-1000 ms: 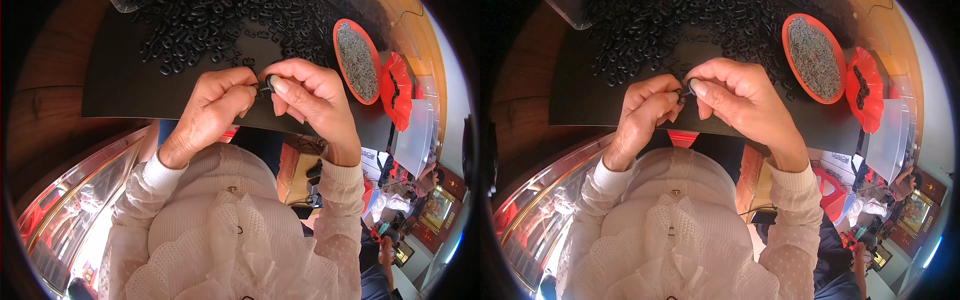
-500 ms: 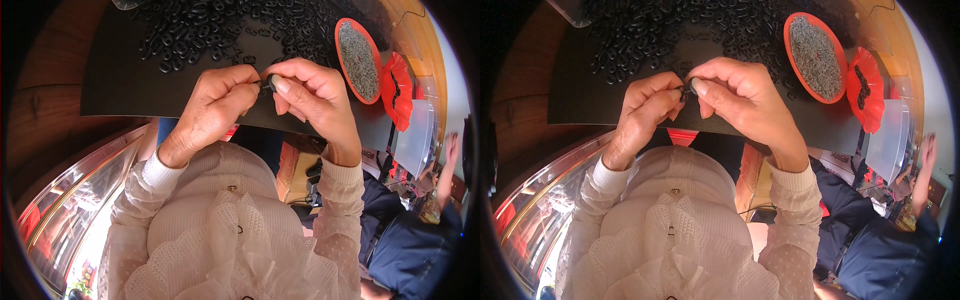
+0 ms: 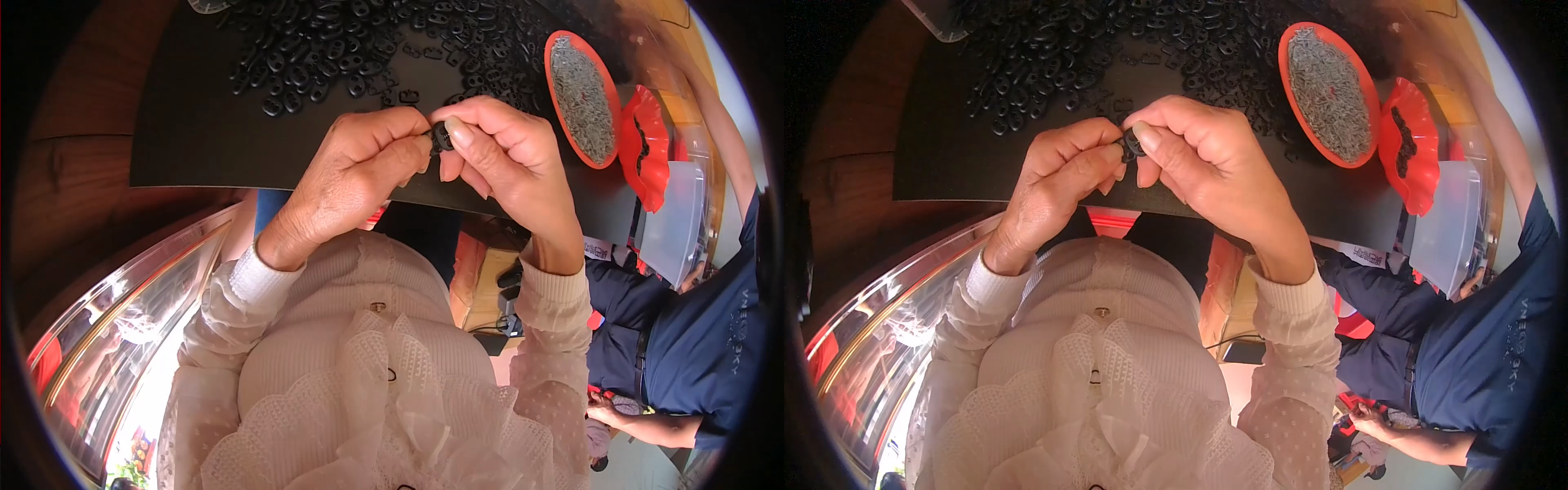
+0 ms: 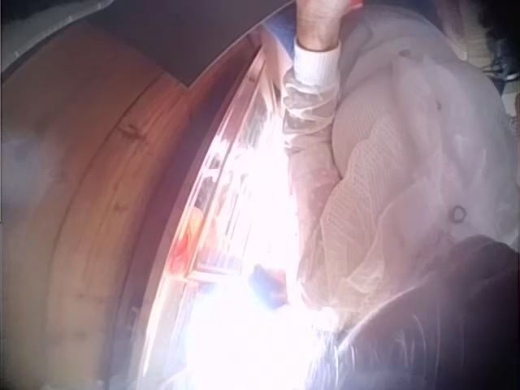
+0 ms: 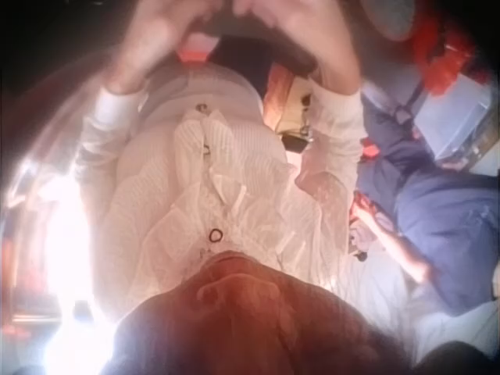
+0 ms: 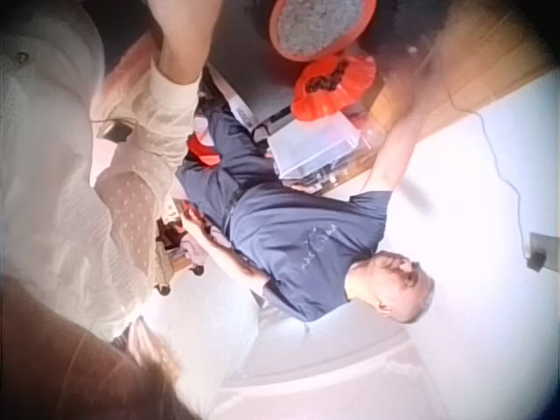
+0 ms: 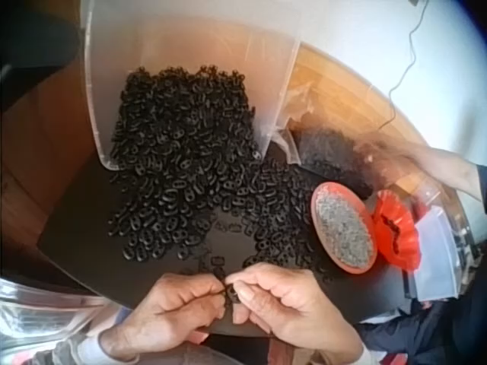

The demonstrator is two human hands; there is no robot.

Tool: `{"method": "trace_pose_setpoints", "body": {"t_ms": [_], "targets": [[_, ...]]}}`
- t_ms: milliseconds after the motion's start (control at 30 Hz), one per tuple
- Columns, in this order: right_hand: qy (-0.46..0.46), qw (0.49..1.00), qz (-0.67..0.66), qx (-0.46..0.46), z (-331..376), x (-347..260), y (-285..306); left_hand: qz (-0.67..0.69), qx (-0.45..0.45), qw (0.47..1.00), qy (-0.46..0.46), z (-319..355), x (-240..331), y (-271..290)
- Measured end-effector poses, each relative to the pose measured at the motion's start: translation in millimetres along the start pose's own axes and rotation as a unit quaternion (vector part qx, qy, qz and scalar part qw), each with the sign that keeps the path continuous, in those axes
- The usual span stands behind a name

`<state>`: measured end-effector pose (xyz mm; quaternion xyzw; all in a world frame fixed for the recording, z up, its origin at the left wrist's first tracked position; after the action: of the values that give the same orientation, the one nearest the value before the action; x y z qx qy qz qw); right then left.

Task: The person assembles plastic cord locks by hand, taking plastic pieces and springs from the table, inserting the springs into the plastic parts, and pressing the components together.

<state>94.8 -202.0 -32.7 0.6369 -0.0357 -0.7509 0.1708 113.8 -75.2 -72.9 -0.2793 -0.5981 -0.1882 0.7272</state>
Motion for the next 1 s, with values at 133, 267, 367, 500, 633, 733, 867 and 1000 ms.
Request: {"method": "trace_pose_setpoints", "body": {"t_ms": [133,267,367,500,633,733,867,1000], "targets": [[0.069,0.996,0.048,0.018,-1,-4,-1,0.004,0.000,0.999,-0.033,-1,1,0],[0.016,1.000,0.009,0.026,-3,-4,1,0.009,0.009,1.000,-0.009,-2,2,2],[-0.056,0.998,-0.019,0.010,-5,3,1,0.012,0.008,1.000,-0.013,-2,0,3],[0.013,0.995,0.096,0.012,-5,3,2,0.014,0.015,1.000,-0.024,-2,0,1],[0.081,0.989,0.120,0.027,-5,-3,-3,0.025,0.009,1.000,0.006,0,4,2],[0.103,0.983,0.147,0.040,-6,-8,-4,0.058,0.005,0.998,-0.004,0,4,4],[0.174,0.947,0.263,0.064,-5,-8,-6,0.074,-0.005,0.997,0.006,-5,1,7],[0.268,0.873,0.399,0.079,4,-16,-19,0.113,-0.001,0.993,0.022,-6,-1,9]]}}
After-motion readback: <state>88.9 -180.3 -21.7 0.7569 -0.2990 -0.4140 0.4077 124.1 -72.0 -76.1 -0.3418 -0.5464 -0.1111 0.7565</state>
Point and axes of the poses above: each hand's wrist, its own z-axis away from the middle knuckle, its own y-axis out of the back of the hand, x = y × z, the point moved 7 cm from there along -z, towards the middle knuckle, and after that the axes turned 2 degrees about z, right-handed, at the moved point
